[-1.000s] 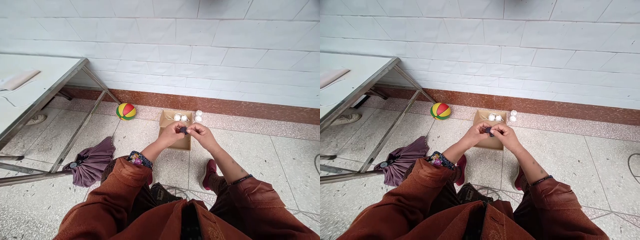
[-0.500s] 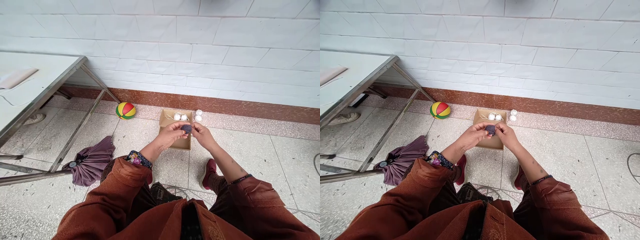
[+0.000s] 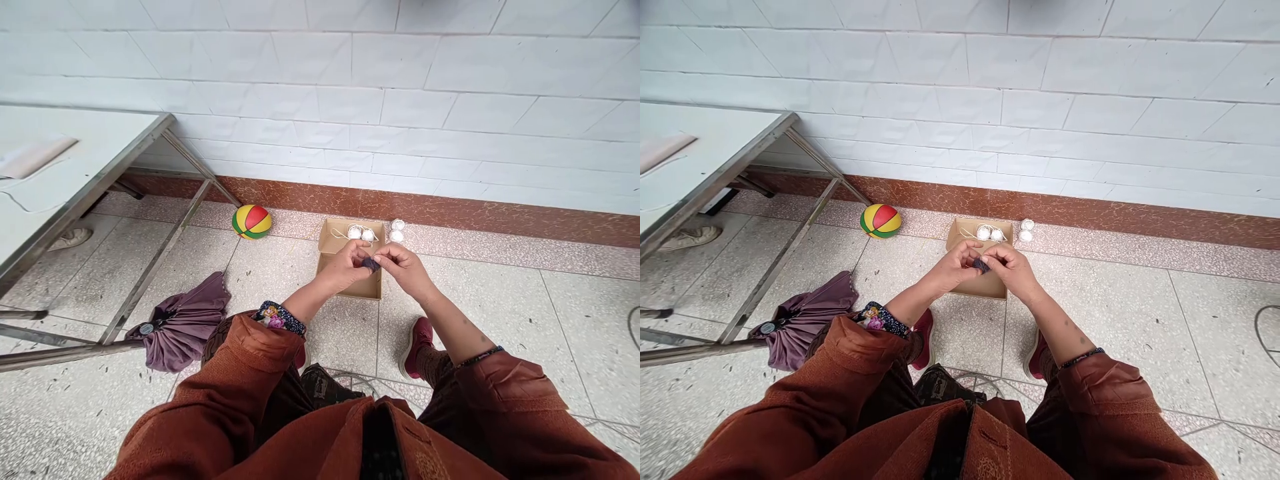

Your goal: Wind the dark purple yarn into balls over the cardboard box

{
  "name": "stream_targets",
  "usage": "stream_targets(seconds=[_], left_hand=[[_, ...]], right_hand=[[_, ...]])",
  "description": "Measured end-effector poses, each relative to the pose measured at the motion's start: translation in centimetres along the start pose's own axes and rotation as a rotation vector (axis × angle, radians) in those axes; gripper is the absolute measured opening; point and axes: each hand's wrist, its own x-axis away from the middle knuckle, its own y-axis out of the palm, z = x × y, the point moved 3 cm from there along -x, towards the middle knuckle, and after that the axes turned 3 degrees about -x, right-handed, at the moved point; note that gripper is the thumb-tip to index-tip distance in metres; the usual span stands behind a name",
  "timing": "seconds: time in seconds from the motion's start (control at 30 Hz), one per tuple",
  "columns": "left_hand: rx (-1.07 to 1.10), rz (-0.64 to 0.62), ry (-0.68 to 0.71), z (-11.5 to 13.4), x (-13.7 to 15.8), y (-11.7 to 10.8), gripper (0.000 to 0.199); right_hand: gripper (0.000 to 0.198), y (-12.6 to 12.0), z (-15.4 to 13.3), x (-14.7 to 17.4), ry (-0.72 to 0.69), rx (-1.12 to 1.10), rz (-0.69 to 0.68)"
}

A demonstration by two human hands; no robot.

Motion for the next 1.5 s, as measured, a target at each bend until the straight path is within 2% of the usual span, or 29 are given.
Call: stream_targets(seconds=[0.1,0.2,0.33,0.53,0.73,0.83,0.93,1.03,1.17,1.23,1.3,1.4,1.5], left_hand=[[0.083,-0.143,0.026,0.3,0.4,0.7,0.069],[0.222,-0.201,0.015,0.4,0.7,1.1,0.062],[0.405,-0.168,-0.076,0.0,0.8,1.2,0.043],[0.547,-0.062,-0.138,-0.2,0.5,0.9,0.035],[0.505,0.059,-0.135,-0.6,-0.1,0.2,0.034],[0.384,0.149,-0.115,-1.1,-0.4,-0.1,0.033],[0.200,0.187,-0.048,-1.3,-0.6,0.1,0.032],[0.071,0.120,-0.002,-1.2,-0.4,0.8,0.032],[0.092,-0.028,-0.020,-1.0,0.2,1.5,0.047],[0.120,-0.079,-0.047,-0.9,0.4,1.7,0.051],[0.138,-0.112,-0.072,-0.9,0.6,1.9,0.045],[0.211,-0.122,-0.102,-1.2,0.6,2.1,0.037],[0.311,-0.132,-0.127,-1.5,0.6,2.2,0.040]], right_hand=[[0.027,-0.3,1.0,-0.3,0.053,-0.031,0.044],[0.026,-0.3,2.1,-0.4,0.141,-0.082,0.022],[0.024,-0.2,2.6,-0.2,0.150,-0.020,0.037],[0.017,0.3,2.0,0.1,0.115,0.106,0.024],[0.012,0.5,1.8,0.4,0.090,0.170,-0.062],[0.014,0.7,1.3,0.6,0.061,0.148,-0.146],[0.016,0.6,0.6,0.6,0.006,0.083,-0.141],[0.017,0.1,0.3,0.3,-0.035,0.052,-0.037],[0.019,-0.5,0.8,-0.1,-0.026,0.079,0.061],[0.019,-0.6,1.0,-0.1,-0.031,0.092,0.067],[0.018,-0.5,1.0,0.0,-0.038,0.089,0.058],[0.017,-0.5,0.9,0.1,-0.039,0.078,0.040],[0.017,-0.6,0.9,0.2,-0.029,0.079,0.039]])
